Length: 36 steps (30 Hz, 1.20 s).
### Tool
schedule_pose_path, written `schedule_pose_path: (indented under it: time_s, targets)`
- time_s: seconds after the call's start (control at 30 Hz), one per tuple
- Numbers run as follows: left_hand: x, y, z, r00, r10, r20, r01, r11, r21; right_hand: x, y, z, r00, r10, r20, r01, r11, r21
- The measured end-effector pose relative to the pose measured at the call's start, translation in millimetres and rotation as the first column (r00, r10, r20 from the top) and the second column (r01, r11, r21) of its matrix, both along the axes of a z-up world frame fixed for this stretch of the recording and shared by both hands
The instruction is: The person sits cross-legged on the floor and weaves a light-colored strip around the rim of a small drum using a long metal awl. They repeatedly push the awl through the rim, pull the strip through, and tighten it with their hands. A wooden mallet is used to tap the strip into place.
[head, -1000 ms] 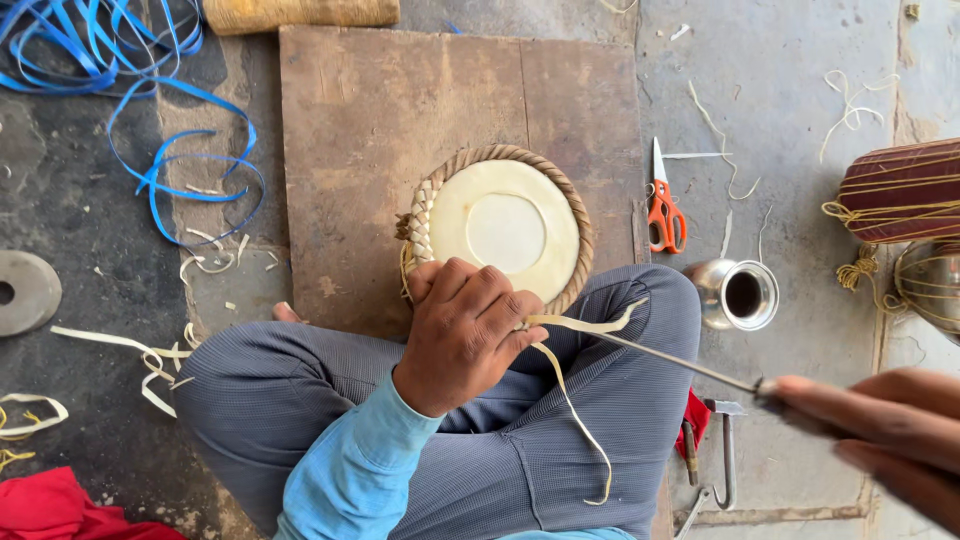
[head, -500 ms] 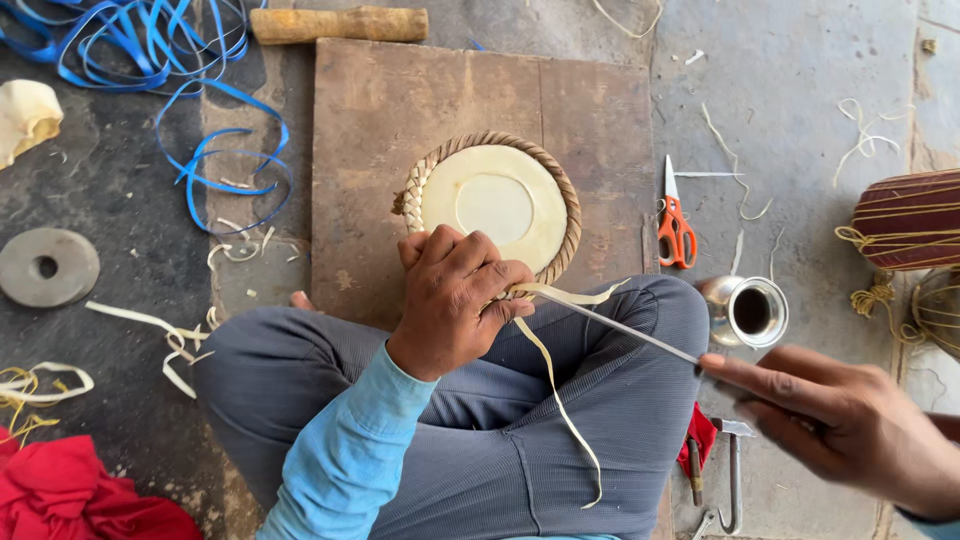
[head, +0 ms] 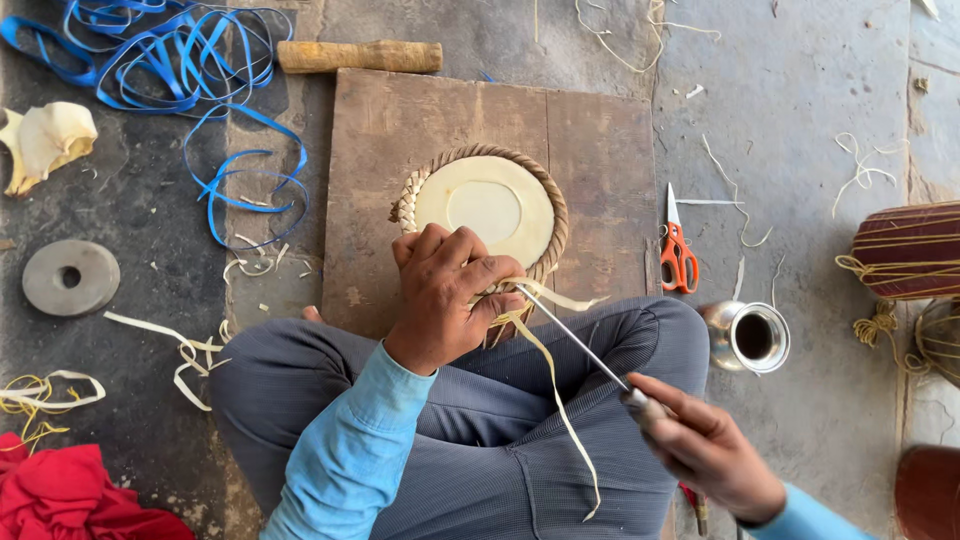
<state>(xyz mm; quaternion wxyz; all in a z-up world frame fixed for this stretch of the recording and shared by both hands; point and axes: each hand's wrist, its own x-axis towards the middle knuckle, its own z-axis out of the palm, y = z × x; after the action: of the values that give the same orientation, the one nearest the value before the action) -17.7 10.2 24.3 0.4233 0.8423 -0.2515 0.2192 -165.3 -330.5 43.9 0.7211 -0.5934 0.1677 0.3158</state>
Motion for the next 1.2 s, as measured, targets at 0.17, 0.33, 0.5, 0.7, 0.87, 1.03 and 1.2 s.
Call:
schedule_pose_path:
  time_s: [0.17, 0.33, 0.5, 0.7, 0.87, 1.03, 1.2]
  targets:
    - [5, 2, -7, 0.998, 0.036, 0.046, -0.036, 0.999, 0.001, -4, 27, -38, 0.993, -0.053, -0.108, 0.083, 0.951, 0.299]
    - [12, 7, -7, 0.998, 0.046, 0.036, -0.046, 0.999, -0.014, 5, 80, -79, 0.984, 0.015, 0.18, -0.054, 0.975, 0.214]
    - [20, 11, -9, 0.989, 0.121, 0.09, -0.12, 0.993, -0.019, 18, 116, -116, 0.991, 0.114, 0.073, -0.131, 0.667, 0.733]
    - [3, 11, -18, 0.982, 0.138, 0.132, -0.132, 0.99, -0.058, 23, 122, -99, 0.933, 0.209, 0.292, -0.133, 0.957, -0.258]
    - [-16, -4, -20, 0.977, 0.125, 0.174, -0.103, 0.986, -0.13, 23, 116, -8, 0.506, 0.356, 0.786, 0.425, 0.69, -0.586]
    - [-23, -18, -18, 0.973, 0.072, 0.221, -0.044, 0.991, -0.126, 47, 123, 15, 0.637, 0.343, 0.69, 0.306, 0.709, -0.635]
    - [-23, -16, -27, 0.973, 0.111, 0.202, -0.082, 0.986, -0.144, 56, 120, 2, 0.848, 0.009, 0.529, -0.025, 0.999, 0.023]
